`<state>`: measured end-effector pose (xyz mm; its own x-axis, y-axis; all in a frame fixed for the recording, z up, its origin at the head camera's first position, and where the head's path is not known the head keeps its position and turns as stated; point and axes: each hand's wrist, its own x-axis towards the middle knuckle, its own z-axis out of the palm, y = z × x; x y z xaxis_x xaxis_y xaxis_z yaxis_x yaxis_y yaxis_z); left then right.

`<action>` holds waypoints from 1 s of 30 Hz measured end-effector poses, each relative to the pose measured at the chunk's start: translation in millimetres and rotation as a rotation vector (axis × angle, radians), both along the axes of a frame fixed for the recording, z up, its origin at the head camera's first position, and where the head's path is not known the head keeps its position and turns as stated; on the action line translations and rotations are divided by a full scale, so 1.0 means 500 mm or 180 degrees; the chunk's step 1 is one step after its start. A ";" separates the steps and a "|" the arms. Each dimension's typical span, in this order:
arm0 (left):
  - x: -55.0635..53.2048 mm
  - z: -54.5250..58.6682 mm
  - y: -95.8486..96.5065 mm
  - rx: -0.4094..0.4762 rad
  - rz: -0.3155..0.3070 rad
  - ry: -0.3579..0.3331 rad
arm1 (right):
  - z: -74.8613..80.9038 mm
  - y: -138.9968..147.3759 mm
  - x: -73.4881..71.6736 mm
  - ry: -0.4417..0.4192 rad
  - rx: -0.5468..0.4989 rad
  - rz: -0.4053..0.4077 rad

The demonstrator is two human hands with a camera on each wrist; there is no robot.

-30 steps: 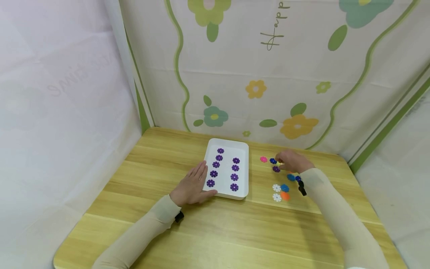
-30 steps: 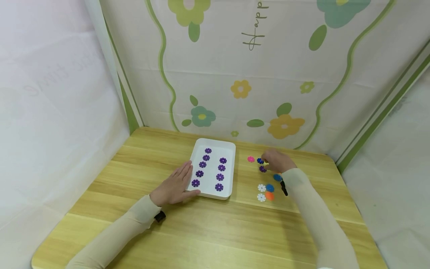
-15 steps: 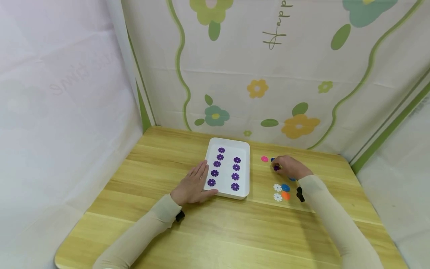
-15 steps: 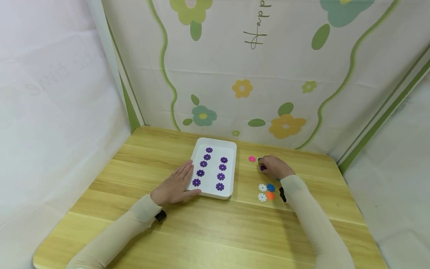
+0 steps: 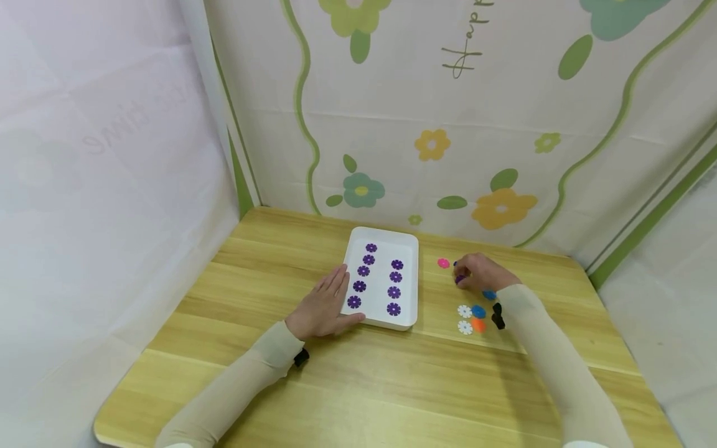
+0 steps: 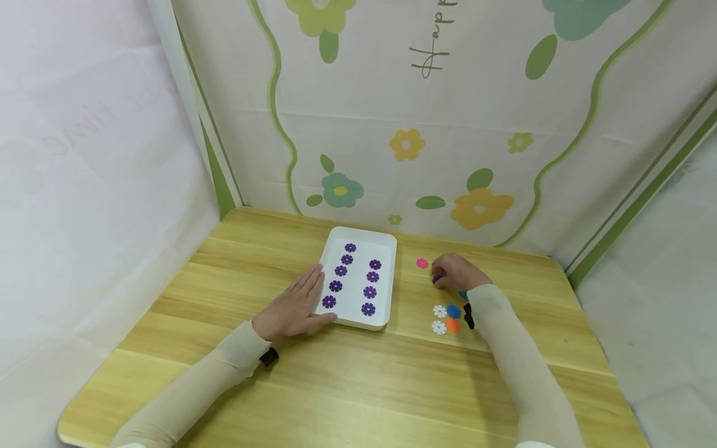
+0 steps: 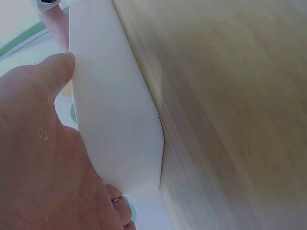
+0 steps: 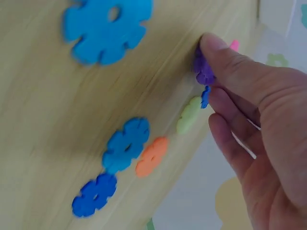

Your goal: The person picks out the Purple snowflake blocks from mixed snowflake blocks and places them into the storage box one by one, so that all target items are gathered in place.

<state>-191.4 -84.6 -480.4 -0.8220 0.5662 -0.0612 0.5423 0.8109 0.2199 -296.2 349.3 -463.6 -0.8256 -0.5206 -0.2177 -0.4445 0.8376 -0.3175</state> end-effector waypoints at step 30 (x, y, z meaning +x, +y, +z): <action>0.001 -0.004 0.000 0.0043 0.0004 -0.0023 | 0.133 -0.202 -0.102 -0.0053 -0.0415 -0.0232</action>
